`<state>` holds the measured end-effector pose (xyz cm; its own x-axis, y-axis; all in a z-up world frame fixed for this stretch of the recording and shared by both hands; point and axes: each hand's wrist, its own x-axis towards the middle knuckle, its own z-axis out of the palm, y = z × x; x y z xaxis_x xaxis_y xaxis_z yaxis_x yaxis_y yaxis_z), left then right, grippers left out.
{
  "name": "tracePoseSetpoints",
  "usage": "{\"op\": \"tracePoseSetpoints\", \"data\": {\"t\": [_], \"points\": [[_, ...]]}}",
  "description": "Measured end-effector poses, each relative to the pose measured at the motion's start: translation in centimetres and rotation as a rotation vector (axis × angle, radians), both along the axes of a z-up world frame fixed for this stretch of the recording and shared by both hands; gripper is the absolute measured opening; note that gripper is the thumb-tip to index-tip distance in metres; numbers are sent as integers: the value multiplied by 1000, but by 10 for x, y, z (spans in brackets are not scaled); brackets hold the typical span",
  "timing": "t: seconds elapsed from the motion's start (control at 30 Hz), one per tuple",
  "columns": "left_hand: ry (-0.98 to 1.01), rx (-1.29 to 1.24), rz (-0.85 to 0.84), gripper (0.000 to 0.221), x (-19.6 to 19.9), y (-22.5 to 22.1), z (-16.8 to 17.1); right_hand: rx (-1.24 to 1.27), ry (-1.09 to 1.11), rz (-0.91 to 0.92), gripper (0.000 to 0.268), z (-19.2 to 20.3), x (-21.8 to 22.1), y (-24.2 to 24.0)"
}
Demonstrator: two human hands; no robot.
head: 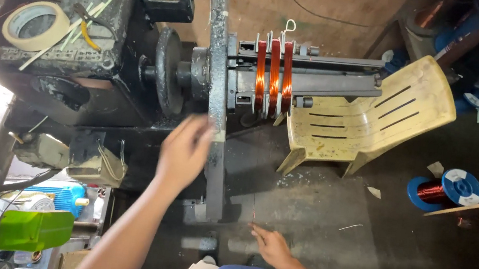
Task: Winding copper wire into coils using a specialized machine and removing the finished product
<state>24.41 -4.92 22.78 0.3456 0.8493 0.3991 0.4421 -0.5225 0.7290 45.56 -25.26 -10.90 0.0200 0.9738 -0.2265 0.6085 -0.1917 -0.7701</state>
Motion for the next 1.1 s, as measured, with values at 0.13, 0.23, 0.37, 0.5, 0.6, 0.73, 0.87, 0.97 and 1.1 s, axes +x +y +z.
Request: {"op": "tracePoseSetpoints", "data": {"t": [0.13, 0.23, 0.37, 0.5, 0.6, 0.73, 0.87, 0.97, 1.1], "points": [[14, -299, -86, 42, 97, 89, 27, -47, -24, 22, 40, 21, -5, -6], [91, -359, -50, 42, 145, 151, 7, -9, -19, 24, 38, 35, -10, -10], [-263, -694, 131, 21, 155, 146, 13, -166, -46, 44, 41, 51, -12, -7], [-137, -627, 69, 19, 152, 147, 6, -207, -54, 301, 48, 65, 6, 16], [-206, -473, 11, 31, 156, 177, -45, -485, -201, 312, 46, 215, 19, 66], [-201, -420, -43, 31, 153, 173, -43, -234, -371, 187, 54, 334, 37, 125], [-256, -407, -108, 35, 147, 164, -45, 381, -113, -9, 39, 350, 56, 175], [-263, -384, -144, 37, 144, 164, -42, 451, 42, -7, 31, 340, 53, 155], [-248, -378, -172, 40, 143, 164, -41, 398, 230, 112, 27, 285, 59, 36]]}}
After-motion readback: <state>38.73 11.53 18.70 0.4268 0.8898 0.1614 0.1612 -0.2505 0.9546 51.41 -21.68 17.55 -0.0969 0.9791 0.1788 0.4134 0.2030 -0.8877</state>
